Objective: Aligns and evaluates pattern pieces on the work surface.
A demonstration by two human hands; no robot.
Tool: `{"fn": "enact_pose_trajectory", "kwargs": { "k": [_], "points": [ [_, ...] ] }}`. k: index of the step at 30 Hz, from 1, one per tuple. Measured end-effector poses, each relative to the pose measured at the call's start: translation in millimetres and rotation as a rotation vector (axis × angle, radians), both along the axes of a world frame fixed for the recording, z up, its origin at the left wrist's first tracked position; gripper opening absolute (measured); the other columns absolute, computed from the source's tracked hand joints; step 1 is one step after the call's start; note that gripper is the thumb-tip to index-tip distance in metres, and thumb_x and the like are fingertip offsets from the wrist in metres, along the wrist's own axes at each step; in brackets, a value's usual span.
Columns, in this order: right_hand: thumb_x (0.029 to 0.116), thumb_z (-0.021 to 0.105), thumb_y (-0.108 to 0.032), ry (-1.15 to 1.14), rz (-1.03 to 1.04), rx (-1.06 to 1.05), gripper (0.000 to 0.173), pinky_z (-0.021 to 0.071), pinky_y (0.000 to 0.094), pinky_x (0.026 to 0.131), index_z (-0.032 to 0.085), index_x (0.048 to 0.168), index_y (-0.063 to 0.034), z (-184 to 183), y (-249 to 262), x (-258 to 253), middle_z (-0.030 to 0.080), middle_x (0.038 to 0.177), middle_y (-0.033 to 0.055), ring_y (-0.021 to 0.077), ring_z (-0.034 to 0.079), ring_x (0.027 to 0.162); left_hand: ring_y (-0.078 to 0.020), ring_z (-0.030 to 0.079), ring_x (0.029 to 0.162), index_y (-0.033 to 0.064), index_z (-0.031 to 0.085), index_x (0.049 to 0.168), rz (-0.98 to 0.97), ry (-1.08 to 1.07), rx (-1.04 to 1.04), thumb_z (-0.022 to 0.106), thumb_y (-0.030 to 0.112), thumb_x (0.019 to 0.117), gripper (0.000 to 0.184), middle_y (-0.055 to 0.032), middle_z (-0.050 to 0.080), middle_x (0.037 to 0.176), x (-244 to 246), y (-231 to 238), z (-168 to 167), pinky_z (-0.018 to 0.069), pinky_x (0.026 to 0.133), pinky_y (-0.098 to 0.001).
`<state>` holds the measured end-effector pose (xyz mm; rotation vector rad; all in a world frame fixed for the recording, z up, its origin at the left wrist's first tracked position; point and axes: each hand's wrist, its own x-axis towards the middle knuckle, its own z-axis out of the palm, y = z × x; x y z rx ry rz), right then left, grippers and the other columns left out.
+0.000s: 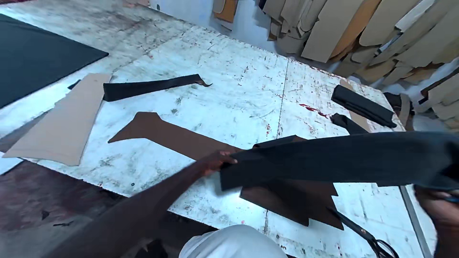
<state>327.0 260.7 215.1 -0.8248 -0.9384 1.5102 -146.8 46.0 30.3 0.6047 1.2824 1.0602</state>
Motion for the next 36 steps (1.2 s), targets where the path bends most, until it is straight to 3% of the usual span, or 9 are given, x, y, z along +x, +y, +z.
{"fn": "enact_pose_trajectory", "kwargs": {
  "k": [8,14,18,20,21,24,30,33,36],
  "points": [
    [0.1081,0.038,-0.040,-0.119,-0.091,-0.485,0.039,0.0324,0.0150,0.037,0.057,0.080,-0.0192,-195.3,-7.6,-17.9,0.046,0.053,-0.0076,0.0006,0.037,0.039,-0.0302,0.070,0.090,0.0015,0.064,0.124,0.148,0.495,-0.178,0.075,0.012,0.0931,0.034,-0.0206,0.070,0.107,-132.6,18.8,-17.0,0.0591,0.081,-0.0488],
    [0.1066,0.048,-0.044,-0.441,-0.174,-0.616,0.033,0.0322,0.0196,0.035,0.053,0.087,-0.0177,-262.5,-9.8,-22.4,0.040,0.054,-0.0057,0.0045,0.034,0.038,-0.0344,0.066,0.101,0.0005,0.055,0.135,0.257,0.634,-0.259,0.075,0.018,0.0939,0.049,-0.0231,0.065,0.120,-142.9,27.1,-55.7,0.0555,0.085,-0.0531],
    [0.1042,0.055,-0.044,-0.792,-0.172,-0.402,0.032,0.0337,0.0237,0.038,0.061,0.107,-0.0131,-264.8,-15.8,-14.0,0.046,0.064,-0.0033,0.0061,0.036,0.043,-0.0357,0.064,0.101,0.0046,0.056,0.136,0.322,0.658,-0.267,0.074,0.022,0.0951,0.048,-0.0231,0.064,0.120,-132.6,11.4,-68.3,0.0543,0.085,-0.0560],
    [0.0974,0.068,-0.042,-1.052,-0.165,-0.207,0.052,0.0466,0.0364,0.059,0.057,0.134,-0.0063,-256.9,-18.9,-12.3,0.060,0.093,0.0103,0.0158,0.052,0.067,-0.0363,0.063,0.105,0.0041,0.051,0.142,0.335,0.674,-0.234,0.074,0.018,0.0944,0.054,-0.0233,0.063,0.121,-127.7,4.0,-70.8,0.0532,0.090,-0.0576],
    [0.0922,0.075,-0.041,-1.140,-0.131,-0.130,0.069,0.0534,0.0502,0.081,0.049,0.145,-0.0036,-253.7,-18.5,-11.4,0.064,0.115,0.0206,0.0282,0.063,0.092,-0.0361,0.064,0.104,0.0038,0.049,0.144,0.339,0.688,-0.217,0.075,0.017,0.0938,0.058,-0.0230,0.064,0.119,-125.0,1.6,-72.3,0.0532,0.091,-0.0576],
    [0.0813,0.087,-0.036,-1.355,-0.048,0.013,0.099,0.0434,0.0683,0.104,0.031,0.158,-0.0067,-253.0,-17.7,-18.7,0.057,0.138,0.0306,0.0475,0.057,0.127,-0.0347,0.066,0.098,0.0040,0.046,0.146,0.325,0.754,-0.182,0.074,0.014,0.0938,0.060,-0.0218,0.066,0.111,-121.5,-3.7,-77.5,0.0541,0.088,-0.0566],
    [0.0938,0.074,-0.016,-1.178,-0.271,-0.232,0.055,0.0539,0.0615,0.084,0.050,0.141,0.0005,-272.0,-4.6,7.9,0.068,0.111,0.0277,0.0402,0.068,0.093,-0.0362,0.065,0.099,0.0077,0.053,0.142,0.344,0.728,-0.221,0.072,0.013,0.0953,0.050,-0.0209,0.067,0.111,-114.1,-3.5,-74.8,0.0520,0.087,-0.0607],
    [0.0930,0.075,-0.020,-1.176,-0.241,-0.295,0.055,0.0525,0.0604,0.080,0.053,0.139,0.0017,-267.4,2.0,25.8,0.068,0.108,0.0269,0.0396,0.066,0.091,-0.0334,0.065,0.096,0.0119,0.054,0.140,0.372,0.688,-0.233,0.071,0.014,0.0963,0.047,-0.0178,0.068,0.108,-116.4,-4.4,-78.5,0.0527,0.084,-0.0582],
    [0.0953,0.074,-0.025,-1.316,-0.188,-0.182,0.048,0.0517,0.0629,0.089,0.059,0.134,0.0006,-262.0,3.0,47.4,0.072,0.111,0.0218,0.0381,0.068,0.099,-0.0328,0.065,0.095,0.0120,0.056,0.138,0.374,0.704,-0.247,0.073,0.014,0.0956,0.046,-0.0172,0.068,0.107,-116.8,-3.2,-79.4,0.0530,0.083,-0.0582]
  ]
}}
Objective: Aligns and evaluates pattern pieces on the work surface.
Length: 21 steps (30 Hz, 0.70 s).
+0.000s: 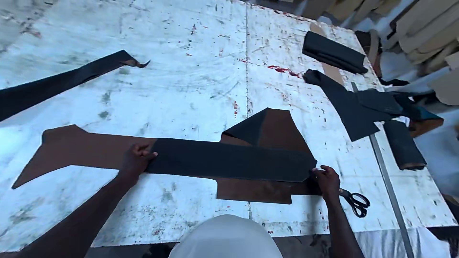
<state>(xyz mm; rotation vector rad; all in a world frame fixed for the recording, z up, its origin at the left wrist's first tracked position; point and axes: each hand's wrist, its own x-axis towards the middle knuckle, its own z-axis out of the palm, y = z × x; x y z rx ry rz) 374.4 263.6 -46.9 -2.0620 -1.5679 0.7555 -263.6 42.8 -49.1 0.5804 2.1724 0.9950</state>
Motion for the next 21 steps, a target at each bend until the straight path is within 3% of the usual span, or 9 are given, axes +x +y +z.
{"fn": "enact_pose_trajectory", "kwargs": {
  "k": [2,4,6,10,15,19,21],
  "points": [
    [0.0982,0.070,-0.033,-0.175,0.110,0.051,0.046,0.0478,0.0691,0.095,0.063,0.133,-0.0034,2.3,-8.3,16.1,0.072,0.116,0.0194,0.0413,0.067,0.109,-0.0313,0.065,0.093,0.0121,0.056,0.138,0.007,-0.003,0.003,0.073,0.013,0.0953,0.046,-0.0168,0.068,0.105,0.3,1.2,-0.5,0.0531,0.082,-0.0559],
    [0.1012,0.063,-0.041,-0.311,0.191,0.113,0.044,0.0486,0.0691,0.094,0.068,0.127,-0.0065,-3.0,-23.9,29.2,0.070,0.118,0.0194,0.0417,0.066,0.110,-0.0299,0.065,0.092,0.0119,0.055,0.138,0.011,-0.005,0.002,0.073,0.013,0.0956,0.046,-0.0164,0.068,0.104,-0.1,0.9,-1.0,0.0529,0.082,-0.0549],
    [0.1019,0.061,-0.042,-0.391,0.241,0.208,0.039,0.0516,0.0658,0.089,0.073,0.118,-0.0088,-17.3,-41.6,41.8,0.067,0.121,0.0199,0.0405,0.065,0.109,-0.0303,0.064,0.094,0.0110,0.053,0.140,0.004,-0.009,-0.002,0.071,0.014,0.0967,0.047,-0.0173,0.066,0.105,-1.1,-0.5,-1.7,0.0522,0.083,-0.0554],
    [0.1011,0.063,-0.038,-0.435,0.298,0.320,0.036,0.0554,0.0631,0.076,0.070,0.120,-0.0081,-38.9,-60.4,69.8,0.060,0.129,0.0221,0.0429,0.065,0.107,-0.0314,0.063,0.092,0.0101,0.054,0.140,0.016,0.004,0.014,0.072,0.013,0.0959,0.048,-0.0173,0.067,0.103,1.6,0.1,-4.8,0.0520,0.082,-0.0557],
    [0.1037,0.057,-0.036,-0.411,0.328,0.358,0.040,0.0502,0.0677,0.090,0.068,0.124,-0.0026,-39.5,-51.3,101.0,0.059,0.132,0.0281,0.0476,0.060,0.118,-0.0330,0.064,0.101,0.0048,0.052,0.142,0.016,0.007,0.041,0.073,0.011,0.0938,0.053,-0.0200,0.067,0.110,4.7,-0.4,1.8,0.0528,0.090,-0.0556],
    [0.1028,0.058,-0.032,-0.394,0.251,0.326,0.041,0.0428,0.0676,0.103,0.066,0.121,0.0045,-35.6,-37.7,116.6,0.059,0.129,0.0338,0.0514,0.054,0.125,-0.0334,0.066,0.101,0.0057,0.051,0.142,0.013,0.016,0.037,0.073,0.013,0.0938,0.054,-0.0196,0.067,0.111,1.6,-0.8,-2.7,0.0538,0.090,-0.0569],
    [0.1022,0.061,-0.029,-0.348,0.163,0.314,0.043,0.0409,0.0658,0.107,0.063,0.129,0.0049,-30.6,-30.0,103.4,0.056,0.135,0.0341,0.0506,0.054,0.128,-0.0334,0.067,0.100,0.0057,0.050,0.143,0.016,0.029,0.027,0.073,0.014,0.0941,0.055,-0.0195,0.068,0.112,1.2,0.0,-4.6,0.0546,0.089,-0.0564]
  ]
}}
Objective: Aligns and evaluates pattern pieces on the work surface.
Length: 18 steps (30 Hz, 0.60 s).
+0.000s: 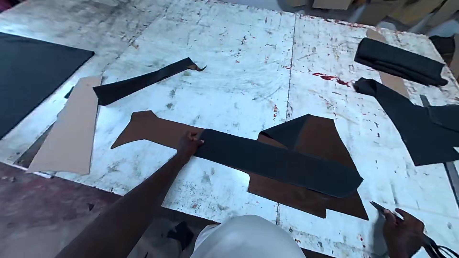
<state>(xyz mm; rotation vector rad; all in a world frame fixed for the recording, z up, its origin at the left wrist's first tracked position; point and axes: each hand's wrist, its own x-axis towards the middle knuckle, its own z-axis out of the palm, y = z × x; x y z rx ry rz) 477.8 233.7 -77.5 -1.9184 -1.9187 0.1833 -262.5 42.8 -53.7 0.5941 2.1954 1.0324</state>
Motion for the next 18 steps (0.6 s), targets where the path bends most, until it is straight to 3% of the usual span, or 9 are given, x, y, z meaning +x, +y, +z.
{"fn": "enact_pose_trajectory", "kwargs": {
  "k": [5,9,12,15,18],
  "points": [
    [0.0992,0.066,-0.036,0.141,0.161,-0.081,0.051,0.0461,0.0654,0.101,0.063,0.128,0.0059,13.7,5.6,-80.6,0.064,0.121,0.0310,0.0475,0.061,0.115,-0.0329,0.066,0.099,0.0044,0.049,0.143,-0.026,-0.003,0.008,0.072,0.015,0.0952,0.054,-0.0197,0.067,0.112,-3.2,-0.6,0.0,0.0543,0.088,-0.0556],
    [0.0938,0.073,-0.045,0.097,0.092,-0.219,0.058,0.0467,0.0702,0.089,0.066,0.123,0.0049,13.7,18.3,-116.5,0.067,0.106,0.0301,0.0482,0.064,0.099,-0.0328,0.066,0.099,0.0031,0.049,0.141,-0.061,0.040,-0.017,0.072,0.016,0.0958,0.052,-0.0192,0.067,0.110,-7.4,-1.2,3.9,0.0540,0.088,-0.0562],
    [0.0926,0.076,-0.039,0.074,0.058,-0.269,0.051,0.0471,0.0704,0.086,0.068,0.117,0.0048,12.8,28.4,-118.2,0.068,0.099,0.0289,0.0468,0.065,0.093,-0.0331,0.066,0.096,0.0023,0.049,0.141,-0.106,0.068,-0.048,0.072,0.015,0.0955,0.053,-0.0197,0.067,0.106,-9.7,-3.5,7.4,0.0540,0.087,-0.0558],
    [0.0938,0.076,-0.028,0.126,0.049,-0.296,0.042,0.0479,0.0684,0.088,0.067,0.120,0.0044,11.8,35.3,-113.3,0.070,0.100,0.0274,0.0448,0.067,0.093,-0.0326,0.066,0.092,0.0017,0.049,0.142,-0.129,0.084,-0.076,0.072,0.014,0.0949,0.054,-0.0198,0.068,0.103,-11.7,-6.1,9.9,0.0545,0.085,-0.0553],
    [0.0932,0.075,-0.018,0.217,0.083,-0.289,0.026,0.0501,0.0629,0.083,0.071,0.107,0.0032,9.3,36.6,-109.8,0.070,0.096,0.0239,0.0380,0.066,0.088,-0.0319,0.066,0.090,0.0017,0.052,0.138,-0.125,0.087,-0.092,0.073,0.014,0.0947,0.050,-0.0185,0.068,0.100,-12.8,-6.9,11.8,0.0547,0.084,-0.0546]
  ]
}}
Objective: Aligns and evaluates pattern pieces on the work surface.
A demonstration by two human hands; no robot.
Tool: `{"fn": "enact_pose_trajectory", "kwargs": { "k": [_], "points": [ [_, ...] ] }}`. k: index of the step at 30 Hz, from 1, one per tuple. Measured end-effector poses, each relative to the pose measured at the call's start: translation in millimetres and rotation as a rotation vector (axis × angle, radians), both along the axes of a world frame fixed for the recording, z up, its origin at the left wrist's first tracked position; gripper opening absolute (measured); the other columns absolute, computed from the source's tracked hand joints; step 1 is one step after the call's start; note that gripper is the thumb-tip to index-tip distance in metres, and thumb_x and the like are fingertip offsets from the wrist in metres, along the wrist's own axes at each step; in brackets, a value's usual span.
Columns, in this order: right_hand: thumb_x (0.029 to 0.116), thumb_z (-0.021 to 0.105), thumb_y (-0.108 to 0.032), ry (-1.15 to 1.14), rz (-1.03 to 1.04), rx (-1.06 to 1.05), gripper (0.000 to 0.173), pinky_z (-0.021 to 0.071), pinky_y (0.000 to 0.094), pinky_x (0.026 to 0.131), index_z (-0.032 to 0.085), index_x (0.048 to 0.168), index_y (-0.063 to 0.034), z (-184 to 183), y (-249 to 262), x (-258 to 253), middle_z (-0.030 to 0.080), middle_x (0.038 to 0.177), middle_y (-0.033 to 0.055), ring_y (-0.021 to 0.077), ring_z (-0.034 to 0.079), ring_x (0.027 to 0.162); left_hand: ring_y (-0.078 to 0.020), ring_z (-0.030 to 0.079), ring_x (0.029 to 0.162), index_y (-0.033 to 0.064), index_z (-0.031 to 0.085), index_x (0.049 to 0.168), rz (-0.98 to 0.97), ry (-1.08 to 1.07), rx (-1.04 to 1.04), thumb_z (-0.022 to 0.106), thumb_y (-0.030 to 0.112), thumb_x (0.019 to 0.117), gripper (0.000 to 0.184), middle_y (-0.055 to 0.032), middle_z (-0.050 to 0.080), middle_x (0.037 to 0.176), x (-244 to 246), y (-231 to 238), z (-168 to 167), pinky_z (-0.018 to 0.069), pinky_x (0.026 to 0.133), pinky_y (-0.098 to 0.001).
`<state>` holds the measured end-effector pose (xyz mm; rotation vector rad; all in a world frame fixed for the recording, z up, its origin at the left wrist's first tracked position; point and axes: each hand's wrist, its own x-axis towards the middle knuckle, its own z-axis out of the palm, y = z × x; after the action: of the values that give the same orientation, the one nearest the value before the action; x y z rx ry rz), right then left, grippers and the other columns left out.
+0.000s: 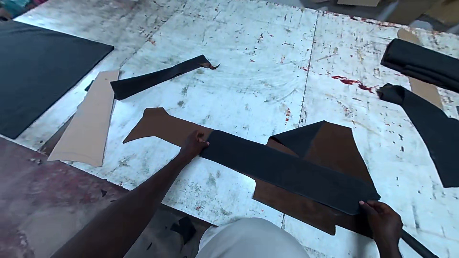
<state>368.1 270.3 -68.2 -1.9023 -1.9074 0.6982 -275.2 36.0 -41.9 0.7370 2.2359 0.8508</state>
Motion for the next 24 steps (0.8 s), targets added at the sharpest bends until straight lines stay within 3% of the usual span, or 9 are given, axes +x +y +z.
{"fn": "enact_pose_trajectory", "kwargs": {
  "k": [2,4,9,11,16,19,24],
  "points": [
    [0.0934,0.073,-0.015,0.024,0.001,-0.001,0.018,0.0502,0.0588,0.079,0.072,0.099,0.0020,0.3,-1.0,-2.0,0.070,0.091,0.0204,0.0328,0.065,0.083,-0.0311,0.066,0.091,0.0016,0.052,0.139,-0.004,-0.021,-0.004,0.072,0.013,0.0953,0.049,-0.0180,0.068,0.101,-0.9,0.2,0.4,0.0548,0.084,-0.0534],
    [0.0940,0.072,-0.016,0.019,-0.018,-0.009,0.019,0.0495,0.0583,0.079,0.071,0.099,0.0022,1.9,-1.4,-4.5,0.069,0.091,0.0206,0.0328,0.064,0.084,-0.0299,0.066,0.088,0.0025,0.052,0.139,0.002,-0.038,-0.008,0.072,0.013,0.0957,0.049,-0.0171,0.068,0.099,-2.2,0.7,-0.5,0.0555,0.083,-0.0522],
    [0.0940,0.074,-0.030,-0.038,-0.117,-0.003,0.050,0.0494,0.0631,0.086,0.062,0.126,0.0058,-2.1,2.9,4.0,0.069,0.101,0.0278,0.0414,0.065,0.090,-0.0270,0.065,0.082,0.0046,0.054,0.136,-0.003,-0.074,-0.013,0.072,0.013,0.0960,0.045,-0.0150,0.067,0.094,-4.9,1.7,-2.7,0.0555,0.078,-0.0493],
    [0.0945,0.073,-0.029,-0.038,-0.100,-0.022,0.047,0.0490,0.0642,0.089,0.064,0.124,0.0062,-3.0,5.4,11.1,0.068,0.105,0.0295,0.0429,0.066,0.094,-0.0279,0.066,0.085,0.0040,0.055,0.136,-0.015,-0.094,0.017,0.071,0.012,0.0962,0.044,-0.0157,0.068,0.096,-7.4,-1.1,-4.3,0.0563,0.080,-0.0502],
    [0.0927,0.074,-0.016,0.082,-0.098,-0.023,0.023,0.0531,0.0487,0.080,0.071,0.104,0.0044,-3.8,8.5,13.4,0.070,0.094,0.0187,0.0241,0.064,0.083,-0.0250,0.067,0.084,0.0057,0.056,0.135,0.037,-0.181,0.010,0.073,0.011,0.0946,0.044,-0.0135,0.069,0.097,-9.3,-1.3,-0.6,0.0568,0.074,-0.0454],
    [0.0920,0.074,-0.015,0.108,-0.113,-0.002,0.021,0.0525,0.0418,0.075,0.071,0.102,0.0026,-1.5,7.8,9.7,0.069,0.088,0.0138,0.0169,0.061,0.077,-0.0249,0.067,0.084,0.0062,0.056,0.135,0.047,-0.217,-0.006,0.072,0.010,0.0948,0.043,-0.0132,0.069,0.097,-9.3,1.8,4.2,0.0572,0.075,-0.0448],
    [0.0934,0.070,-0.012,0.158,-0.100,0.115,0.021,0.0516,0.0368,0.081,0.068,0.102,0.0077,20.4,2.6,-2.0,0.066,0.095,0.0164,0.0168,0.060,0.087,-0.0232,0.067,0.082,0.0071,0.056,0.135,0.054,-0.228,0.028,0.072,0.010,0.0948,0.044,-0.0122,0.069,0.096,-8.0,-0.9,3.4,0.0577,0.073,-0.0420]
  ]
}}
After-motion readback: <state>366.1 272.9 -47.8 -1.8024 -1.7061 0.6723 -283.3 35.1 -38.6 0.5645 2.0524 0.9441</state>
